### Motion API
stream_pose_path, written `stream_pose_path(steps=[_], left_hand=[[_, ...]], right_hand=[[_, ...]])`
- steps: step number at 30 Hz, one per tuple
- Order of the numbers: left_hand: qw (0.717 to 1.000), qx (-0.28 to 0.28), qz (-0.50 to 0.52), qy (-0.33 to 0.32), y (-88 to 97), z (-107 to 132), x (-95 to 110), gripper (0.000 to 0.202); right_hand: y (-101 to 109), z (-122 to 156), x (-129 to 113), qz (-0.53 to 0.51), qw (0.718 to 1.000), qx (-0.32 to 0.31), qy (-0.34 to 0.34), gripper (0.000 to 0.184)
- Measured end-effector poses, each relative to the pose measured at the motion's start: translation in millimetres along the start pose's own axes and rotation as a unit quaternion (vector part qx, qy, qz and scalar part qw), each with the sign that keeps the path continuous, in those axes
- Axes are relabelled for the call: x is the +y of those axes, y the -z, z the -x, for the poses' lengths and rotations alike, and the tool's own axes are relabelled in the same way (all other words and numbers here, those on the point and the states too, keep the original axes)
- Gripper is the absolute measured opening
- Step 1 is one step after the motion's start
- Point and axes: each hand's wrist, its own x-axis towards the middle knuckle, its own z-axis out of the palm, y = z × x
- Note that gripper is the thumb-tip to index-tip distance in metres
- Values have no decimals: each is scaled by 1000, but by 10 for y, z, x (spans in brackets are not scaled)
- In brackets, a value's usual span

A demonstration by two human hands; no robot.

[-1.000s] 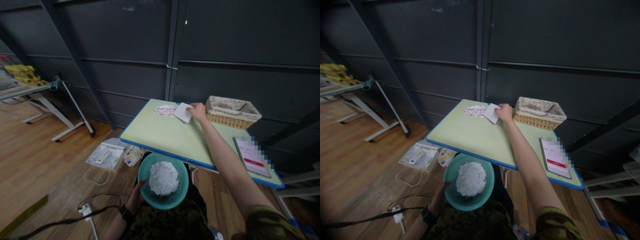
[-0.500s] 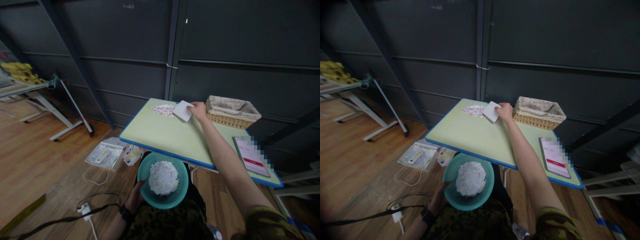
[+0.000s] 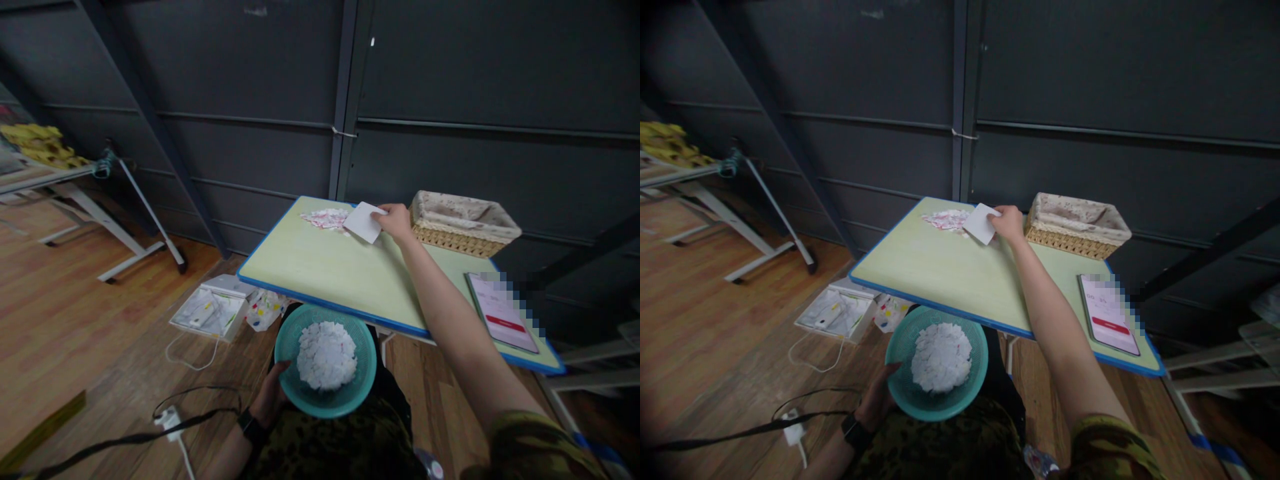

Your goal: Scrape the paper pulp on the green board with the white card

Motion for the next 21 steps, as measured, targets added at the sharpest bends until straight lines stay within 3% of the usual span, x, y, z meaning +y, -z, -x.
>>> stream_pose_path(steps=[4,10,16,21], left_hand=[[1000,10,0,-1,9,1,1,57],[1000,13,10,-4,41,-19,-26,61],[999,-29,16,-2,56,-43,-30,68],[999,-29,12,1,42,-33,-25,57]], right_hand=[[-48,74,-83,22,999,-25,0,36],[53,13,-47,-7,998,-62,3,34],[44,-7,10,-20,1000,-17,5,38],[43,3,-5,-29,999,-37,16,37]])
